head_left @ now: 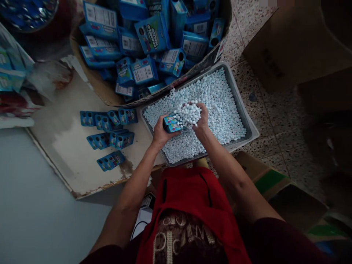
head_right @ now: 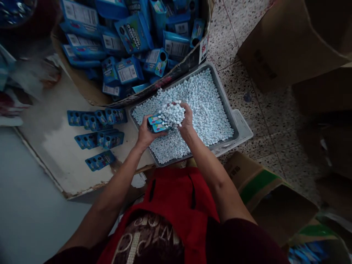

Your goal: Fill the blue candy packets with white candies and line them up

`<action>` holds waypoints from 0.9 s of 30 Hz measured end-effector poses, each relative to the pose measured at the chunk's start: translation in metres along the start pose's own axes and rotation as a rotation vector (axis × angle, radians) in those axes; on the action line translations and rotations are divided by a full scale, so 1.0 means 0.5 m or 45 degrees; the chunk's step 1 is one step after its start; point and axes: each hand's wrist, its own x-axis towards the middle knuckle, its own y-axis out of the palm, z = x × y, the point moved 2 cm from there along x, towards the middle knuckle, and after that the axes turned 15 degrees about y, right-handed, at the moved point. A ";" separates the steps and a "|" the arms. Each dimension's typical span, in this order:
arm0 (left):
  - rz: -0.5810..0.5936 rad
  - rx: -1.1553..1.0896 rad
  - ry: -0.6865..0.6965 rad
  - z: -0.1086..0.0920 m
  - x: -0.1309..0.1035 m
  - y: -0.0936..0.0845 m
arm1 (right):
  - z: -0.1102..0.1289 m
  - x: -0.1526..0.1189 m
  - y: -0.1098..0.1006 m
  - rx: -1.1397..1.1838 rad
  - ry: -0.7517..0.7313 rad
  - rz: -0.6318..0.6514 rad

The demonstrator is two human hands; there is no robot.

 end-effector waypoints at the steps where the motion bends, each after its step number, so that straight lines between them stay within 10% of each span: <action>1: -0.033 -0.002 0.022 0.007 -0.008 -0.003 | 0.004 -0.013 0.007 0.053 -0.081 -0.004; 11: -0.072 -0.030 0.022 0.011 -0.017 -0.020 | 0.012 -0.108 0.096 -0.088 -0.533 0.087; 27: -0.101 0.073 0.157 0.010 0.008 -0.013 | -0.009 -0.098 0.119 -0.425 -0.858 0.197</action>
